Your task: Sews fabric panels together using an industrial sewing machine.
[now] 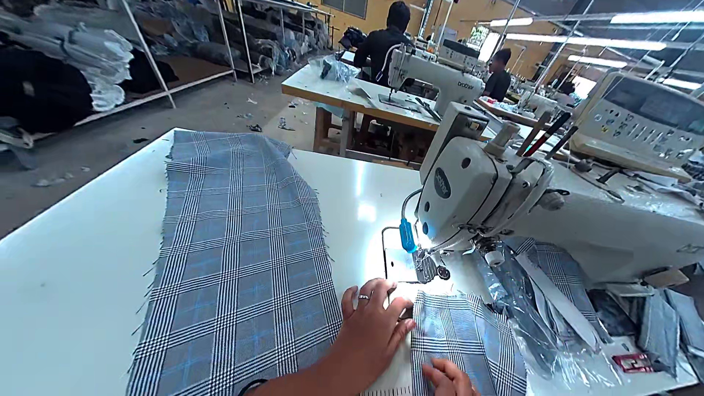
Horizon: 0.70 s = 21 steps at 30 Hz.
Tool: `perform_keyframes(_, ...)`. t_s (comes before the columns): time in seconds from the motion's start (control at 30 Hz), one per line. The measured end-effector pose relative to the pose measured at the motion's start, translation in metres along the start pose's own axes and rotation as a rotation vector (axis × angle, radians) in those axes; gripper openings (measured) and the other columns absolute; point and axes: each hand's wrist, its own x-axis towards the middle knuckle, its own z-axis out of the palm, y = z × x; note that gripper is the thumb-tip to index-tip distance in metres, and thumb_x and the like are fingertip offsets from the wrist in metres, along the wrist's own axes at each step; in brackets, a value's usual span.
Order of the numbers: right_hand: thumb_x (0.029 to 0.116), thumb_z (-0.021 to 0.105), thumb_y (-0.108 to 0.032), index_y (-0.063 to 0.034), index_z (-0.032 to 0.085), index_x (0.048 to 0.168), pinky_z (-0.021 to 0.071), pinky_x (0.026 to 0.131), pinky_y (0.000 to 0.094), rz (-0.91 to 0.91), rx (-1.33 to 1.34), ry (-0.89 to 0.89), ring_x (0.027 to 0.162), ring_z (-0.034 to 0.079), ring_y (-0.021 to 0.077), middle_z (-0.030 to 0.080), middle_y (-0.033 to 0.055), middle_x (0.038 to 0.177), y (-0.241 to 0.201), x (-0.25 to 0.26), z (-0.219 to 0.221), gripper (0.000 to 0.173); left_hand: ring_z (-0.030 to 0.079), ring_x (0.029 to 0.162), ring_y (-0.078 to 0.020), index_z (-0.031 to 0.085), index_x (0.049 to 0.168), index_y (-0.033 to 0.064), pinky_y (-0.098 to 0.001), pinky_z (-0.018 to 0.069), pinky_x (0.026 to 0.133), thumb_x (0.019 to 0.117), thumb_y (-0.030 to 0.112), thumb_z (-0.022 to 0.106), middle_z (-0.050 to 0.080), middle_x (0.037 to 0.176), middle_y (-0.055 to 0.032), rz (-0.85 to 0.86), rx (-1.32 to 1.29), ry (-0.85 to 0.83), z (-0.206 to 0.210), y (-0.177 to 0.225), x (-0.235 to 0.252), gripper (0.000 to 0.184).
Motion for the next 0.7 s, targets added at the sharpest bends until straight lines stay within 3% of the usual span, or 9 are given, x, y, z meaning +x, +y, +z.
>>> perform_keyframes(0.17, 0.0833, 0.070, -0.004, 0.0161, 0.066, 0.113, 0.0529, 0.086, 0.0515, 0.003, -0.105, 0.069, 0.096, 0.066, 0.0481, 0.066, 0.0340, 0.111, -0.007, 0.002, 0.004, 0.036, 0.044, 0.140, -0.0417, 0.076, 0.115, 0.0164, -0.0706, 0.0257, 0.107, 0.1024, 0.024, 0.055, 0.059, 0.140, -0.0189, 0.106, -0.184, 0.005, 0.001, -0.005, 0.003, 0.026)
perform_keyframes(0.37, 0.0864, 0.054, 0.010, 0.0167, 0.064, 0.113, 0.0556, 0.079, 0.0466, -0.028, 0.015, 0.136, 0.084, 0.070, 0.0387, 0.070, 0.0283, 0.099, 0.007, 0.003, 0.001, 0.029, 0.056, 0.130, -0.0375, 0.076, 0.113, 0.0131, -0.0693, 0.0330, 0.103, 0.0928, 0.030, 0.068, 0.066, 0.132, -0.0140, 0.328, -0.155, 0.066, 0.010, -0.010, 0.000, 0.027)
perform_keyframes(0.47, 0.0888, 0.051, 0.011, 0.0138, 0.067, 0.110, 0.0585, 0.078, 0.0378, 0.011, 0.181, 0.077, 0.087, 0.070, 0.0323, 0.068, 0.0283, 0.103, 0.020, 0.005, -0.006, 0.027, 0.059, 0.130, -0.0340, 0.073, 0.118, 0.0065, -0.0709, 0.0275, 0.108, 0.0927, 0.031, 0.069, 0.065, 0.136, -0.0138, 0.318, -0.095, -0.007, 0.008, -0.005, -0.002, 0.035)
perform_keyframes(0.57, 0.0894, 0.053, 0.011, 0.0098, 0.073, 0.106, 0.0571, 0.075, 0.0263, 0.065, 0.314, 0.000, 0.089, 0.068, 0.0227, 0.065, 0.0282, 0.109, 0.034, 0.009, -0.015, 0.026, 0.061, 0.129, -0.0304, 0.072, 0.123, 0.0069, -0.0751, 0.0242, 0.109, 0.0955, 0.033, 0.067, 0.067, 0.134, -0.0113, 0.287, -0.053, -0.046, 0.007, -0.002, -0.004, 0.038)
perform_keyframes(0.6, 0.0897, 0.054, 0.010, 0.0078, 0.074, 0.106, 0.0578, 0.076, 0.0271, 0.077, 0.306, -0.029, 0.091, 0.068, 0.0234, 0.064, 0.0281, 0.112, 0.037, 0.011, -0.018, 0.026, 0.062, 0.128, -0.0299, 0.072, 0.123, 0.0073, -0.0759, 0.0237, 0.108, 0.0956, 0.033, 0.066, 0.068, 0.133, -0.0106, 0.283, -0.039, -0.041, 0.007, -0.001, -0.005, 0.038)
perform_keyframes(0.7, 0.0900, 0.063, 0.005, 0.0014, 0.077, 0.106, 0.0555, 0.082, 0.0429, 0.023, 0.135, -0.037, 0.094, 0.065, 0.0376, 0.061, 0.0324, 0.119, 0.042, 0.013, -0.024, 0.022, 0.062, 0.129, -0.0309, 0.072, 0.125, 0.0083, -0.0779, 0.0211, 0.108, 0.0961, 0.032, 0.066, 0.067, 0.135, -0.0106, 0.269, -0.021, -0.048, 0.006, 0.001, -0.005, 0.038)
